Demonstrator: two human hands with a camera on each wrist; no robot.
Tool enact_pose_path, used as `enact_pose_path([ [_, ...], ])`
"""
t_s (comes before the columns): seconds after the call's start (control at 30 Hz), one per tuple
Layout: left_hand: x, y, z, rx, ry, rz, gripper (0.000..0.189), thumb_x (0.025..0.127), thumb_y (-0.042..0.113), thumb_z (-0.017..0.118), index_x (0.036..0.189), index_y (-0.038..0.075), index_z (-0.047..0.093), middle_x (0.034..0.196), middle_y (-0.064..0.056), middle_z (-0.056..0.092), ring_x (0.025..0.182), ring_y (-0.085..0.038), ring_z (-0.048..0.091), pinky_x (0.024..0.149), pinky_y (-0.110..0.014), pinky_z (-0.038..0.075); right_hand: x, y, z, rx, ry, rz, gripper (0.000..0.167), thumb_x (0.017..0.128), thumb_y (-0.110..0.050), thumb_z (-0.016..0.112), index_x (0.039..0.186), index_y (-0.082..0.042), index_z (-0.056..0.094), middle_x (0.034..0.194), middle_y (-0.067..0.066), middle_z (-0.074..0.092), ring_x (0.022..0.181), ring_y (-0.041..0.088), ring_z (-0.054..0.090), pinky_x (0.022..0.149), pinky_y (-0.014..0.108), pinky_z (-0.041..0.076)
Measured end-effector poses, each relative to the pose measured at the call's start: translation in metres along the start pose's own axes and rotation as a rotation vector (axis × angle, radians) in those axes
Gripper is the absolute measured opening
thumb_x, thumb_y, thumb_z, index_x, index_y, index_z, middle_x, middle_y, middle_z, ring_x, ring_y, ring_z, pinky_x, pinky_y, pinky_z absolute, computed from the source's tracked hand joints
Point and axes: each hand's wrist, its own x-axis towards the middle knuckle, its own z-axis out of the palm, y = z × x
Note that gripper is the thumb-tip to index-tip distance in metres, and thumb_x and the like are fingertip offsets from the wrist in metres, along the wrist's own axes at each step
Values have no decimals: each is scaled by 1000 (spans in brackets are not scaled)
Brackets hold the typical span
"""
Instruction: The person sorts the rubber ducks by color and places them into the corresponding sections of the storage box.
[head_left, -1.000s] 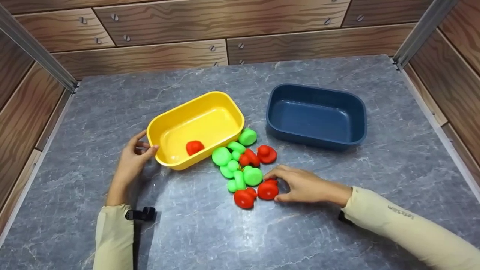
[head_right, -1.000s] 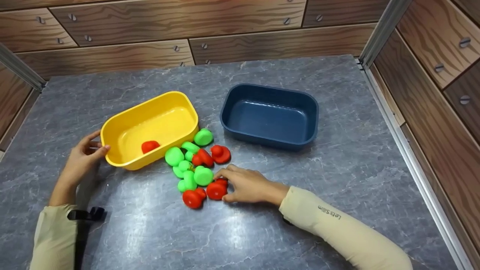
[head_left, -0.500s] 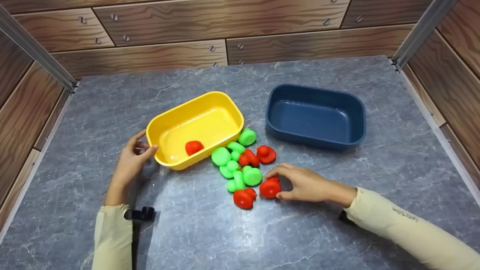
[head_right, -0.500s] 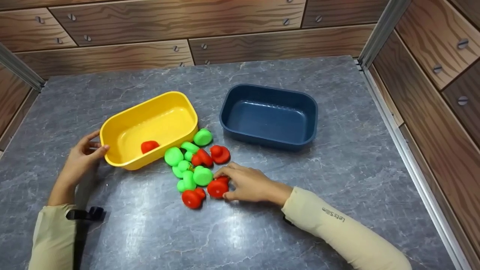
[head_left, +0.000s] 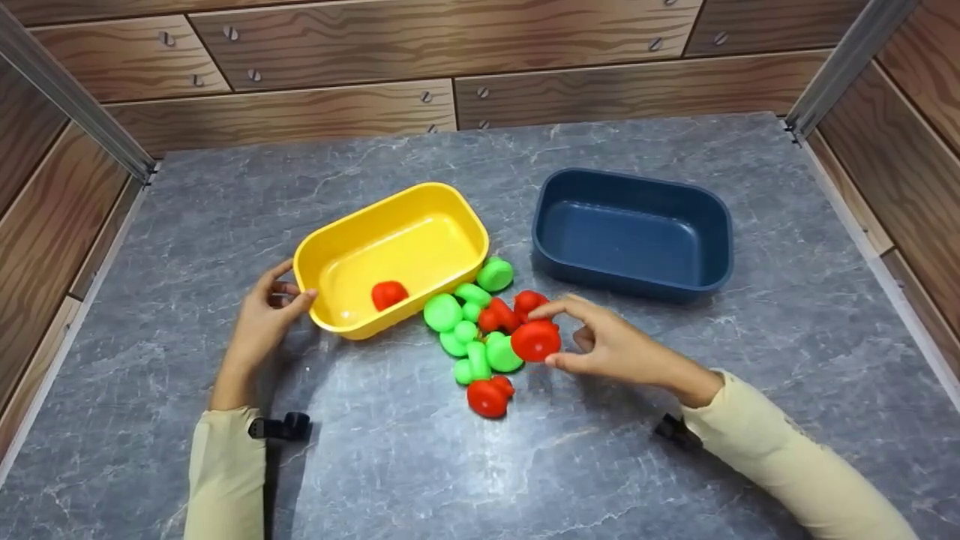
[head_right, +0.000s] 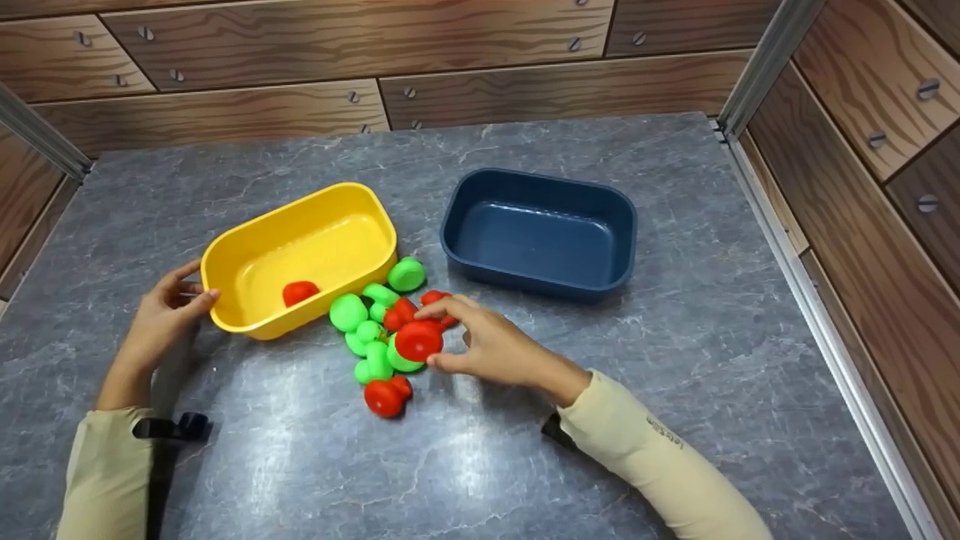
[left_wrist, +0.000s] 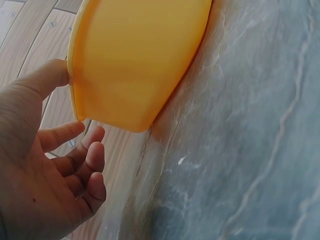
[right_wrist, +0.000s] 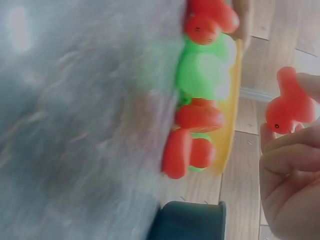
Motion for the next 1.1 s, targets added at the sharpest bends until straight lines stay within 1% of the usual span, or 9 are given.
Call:
enact_pose_path([
  [0.13,1,0,0,-9,1,-11,68,91,28,67,148,10,36,104,-4,52,84,-8,48,67,-15,43,5,-5,-2,81,27,0,49,86,-13,72,131,-10,52,85,2,53,42,4,26,43,17,25],
  [0.23,1,-1,0,-20,5,-17,68,91,27,67,148,10,36,104,-4,52,84,-8,48,67,-15,43,11,-11,-5,127,48,17,49,87,-12,71,132,-8,51,58,-4,36,41,5,27,42,17,26],
  [0.33,2,-2,0,-26,5,-23,68,90,25,68,148,10,36,104,-4,52,85,-9,48,67,-15,43,20,-17,-6,189,80,42,50,87,-14,71,132,-9,51,53,-4,30,42,6,27,43,17,26],
  [0.4,2,-3,1,-24,4,-24,68,90,26,68,148,10,36,104,-4,51,86,-9,48,67,-15,43,26,-22,-6,257,104,50,51,87,-13,72,132,-8,50,64,-4,45,43,6,34,45,17,33],
  [0.47,2,-3,1,-20,5,-21,68,90,26,68,148,10,37,104,-3,52,86,-9,47,68,-15,43,33,-26,-4,330,131,52,52,86,-12,72,133,-8,49,85,-1,56,46,6,42,49,16,40],
  [0.57,2,-3,1,-16,12,-14,67,90,27,68,148,10,37,103,-2,52,86,-9,47,68,-15,43,42,-31,1,426,163,29,52,86,-9,70,133,-5,48,118,4,54,52,8,52,55,18,48],
  [0.77,0,-4,2,-4,8,-8,67,90,28,68,148,9,38,104,-2,52,87,-7,48,71,-15,43,59,-36,11,497,202,-17,51,87,-7,68,134,-5,48,118,7,50,48,9,53,50,17,44],
  [0.93,2,-4,1,5,13,-13,67,90,29,68,148,10,38,105,-4,52,88,-8,47,71,-15,42,73,-39,13,495,275,-48,49,86,-8,68,132,-5,50,117,8,52,55,12,61,61,19,51],
  [1.1,3,-3,1,6,16,-18,68,90,28,68,148,10,37,106,-4,52,88,-7,47,71,-15,42,86,-38,15,496,336,-57,48,86,-7,68,131,-4,51,118,9,54,57,11,59,62,21,52],
])
